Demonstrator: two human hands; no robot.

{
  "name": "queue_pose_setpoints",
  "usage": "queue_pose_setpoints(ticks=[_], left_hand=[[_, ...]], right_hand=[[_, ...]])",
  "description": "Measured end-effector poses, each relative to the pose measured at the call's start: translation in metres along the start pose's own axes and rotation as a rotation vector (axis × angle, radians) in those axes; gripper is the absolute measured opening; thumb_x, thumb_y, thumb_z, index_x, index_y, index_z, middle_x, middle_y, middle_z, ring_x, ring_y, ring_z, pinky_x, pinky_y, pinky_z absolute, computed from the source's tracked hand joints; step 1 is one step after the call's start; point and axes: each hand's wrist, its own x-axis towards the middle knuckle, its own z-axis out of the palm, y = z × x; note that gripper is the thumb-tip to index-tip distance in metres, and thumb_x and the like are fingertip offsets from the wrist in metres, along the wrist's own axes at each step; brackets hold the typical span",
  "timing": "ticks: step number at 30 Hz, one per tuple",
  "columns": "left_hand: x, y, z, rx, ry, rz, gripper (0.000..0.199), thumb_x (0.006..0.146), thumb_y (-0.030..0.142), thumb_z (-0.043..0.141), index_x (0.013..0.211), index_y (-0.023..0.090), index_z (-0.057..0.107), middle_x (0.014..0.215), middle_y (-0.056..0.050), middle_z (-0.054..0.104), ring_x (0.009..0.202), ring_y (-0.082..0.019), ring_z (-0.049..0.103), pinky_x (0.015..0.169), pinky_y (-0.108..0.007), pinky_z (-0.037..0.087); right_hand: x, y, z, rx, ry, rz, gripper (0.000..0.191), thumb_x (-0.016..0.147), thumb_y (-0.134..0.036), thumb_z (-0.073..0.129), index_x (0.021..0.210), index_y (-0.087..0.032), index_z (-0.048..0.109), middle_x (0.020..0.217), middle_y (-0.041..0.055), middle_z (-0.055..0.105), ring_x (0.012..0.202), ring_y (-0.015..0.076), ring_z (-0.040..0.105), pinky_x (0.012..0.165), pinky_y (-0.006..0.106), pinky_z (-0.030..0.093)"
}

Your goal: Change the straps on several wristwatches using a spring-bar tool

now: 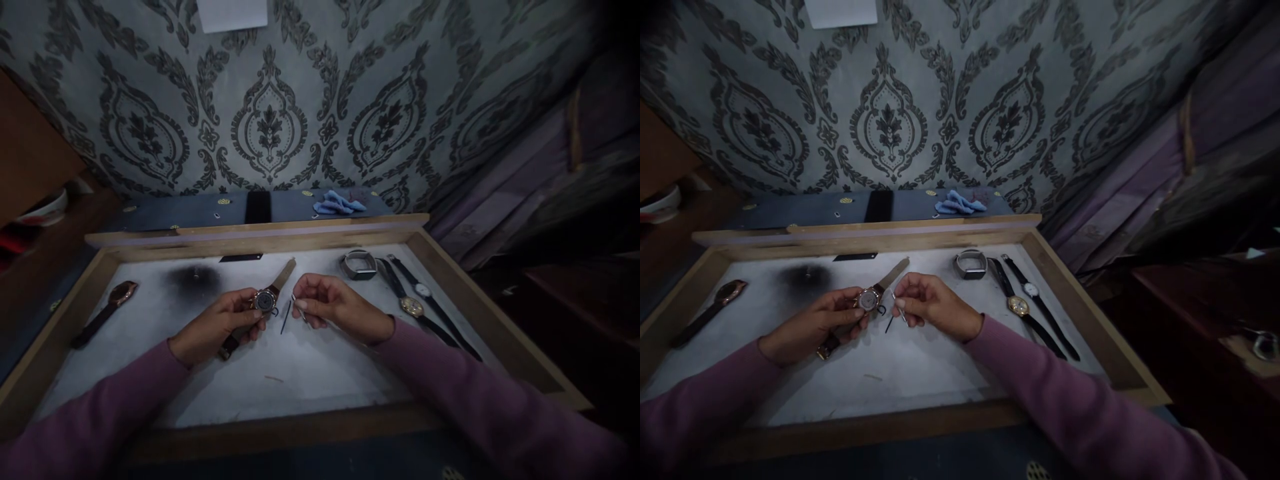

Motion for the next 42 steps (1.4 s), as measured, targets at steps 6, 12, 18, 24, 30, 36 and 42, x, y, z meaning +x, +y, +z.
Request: queue_pose_setpoints(ticks=[6, 12, 18, 24, 30, 36, 42], left_hand=[[0.0004, -0.0021, -0.0005, 0.005, -0.007, 0.004, 0.028, 0.079, 0.033, 0.069, 0.096, 0.013, 0.058, 0.071, 0.001, 0.057, 0.055, -0.008, 0.048, 0.050, -0.021, 0.031], [0.0005, 0.0006, 0.0006, 0.005, -0.010, 0.003, 0.028, 0.077, 0.034, 0.070, 0.093, 0.014, 0.058, 0.069, 0.001, 0.057, 0.055, -0.008, 0.049, 0.051, -0.021, 0.033], [0.0008, 0.0002, 0.0000, 0.042, -0.022, 0.010, 0.031, 0.077, 0.036, 0.069, 0.095, 0.014, 0.057, 0.069, 0.001, 0.056, 0.054, -0.008, 0.048, 0.049, -0.021, 0.031], [0.0019, -0.0057, -0.0019, 0.028, -0.015, 0.015, 0.032, 0.076, 0.037, 0.070, 0.096, 0.015, 0.058, 0.071, 0.001, 0.057, 0.056, -0.008, 0.049, 0.050, -0.022, 0.032], [0.0032, -0.0069, -0.0013, 0.023, -0.001, 0.020, 0.032, 0.077, 0.036, 0.070, 0.098, 0.015, 0.059, 0.071, 0.000, 0.058, 0.056, -0.009, 0.049, 0.049, -0.021, 0.031], [0.0034, -0.0065, -0.0009, 0.029, -0.019, 0.029, 0.030, 0.077, 0.037, 0.070, 0.094, 0.016, 0.058, 0.069, 0.001, 0.057, 0.054, -0.009, 0.048, 0.047, -0.021, 0.029], [0.0019, -0.0055, -0.0004, 0.042, -0.018, 0.044, 0.029, 0.078, 0.036, 0.069, 0.094, 0.015, 0.059, 0.069, 0.000, 0.057, 0.055, -0.008, 0.047, 0.049, -0.021, 0.030]], right_hand=[[-0.0012, -0.0022, 0.0006, 0.034, -0.016, 0.007, 0.025, 0.080, -0.032, 0.070, 0.092, -0.014, 0.056, 0.074, 0.0004, 0.065, 0.049, 0.0041, 0.049, 0.044, 0.018, 0.033], [-0.0010, -0.0008, 0.0010, 0.064, -0.024, -0.001, 0.030, 0.079, -0.034, 0.072, 0.097, -0.015, 0.058, 0.072, -0.0006, 0.065, 0.049, 0.0042, 0.049, 0.044, 0.018, 0.032], [-0.0013, -0.0016, 0.0016, 0.067, -0.038, -0.016, 0.030, 0.081, -0.033, 0.071, 0.103, -0.016, 0.061, 0.071, -0.0012, 0.065, 0.048, 0.0042, 0.048, 0.044, 0.018, 0.033], [-0.0026, -0.0039, 0.0021, 0.119, -0.029, -0.020, 0.032, 0.081, -0.032, 0.071, 0.108, -0.017, 0.062, 0.073, -0.0004, 0.065, 0.048, 0.0039, 0.047, 0.045, 0.018, 0.034], [-0.0032, -0.0069, 0.0035, 0.209, -0.043, -0.043, 0.037, 0.078, -0.031, 0.074, 0.110, -0.016, 0.065, 0.072, 0.0004, 0.067, 0.045, 0.0027, 0.042, 0.042, 0.018, 0.026], [-0.0047, -0.0087, 0.0020, 0.194, -0.025, -0.036, 0.036, 0.078, -0.029, 0.074, 0.111, -0.018, 0.068, 0.072, 0.0003, 0.067, 0.044, 0.0028, 0.039, 0.043, 0.020, 0.023], [-0.0032, -0.0080, 0.0002, 0.083, 0.029, -0.001, 0.033, 0.074, -0.036, 0.076, 0.099, -0.015, 0.072, 0.071, 0.0012, 0.065, 0.050, 0.0049, 0.042, 0.046, 0.020, 0.028]])
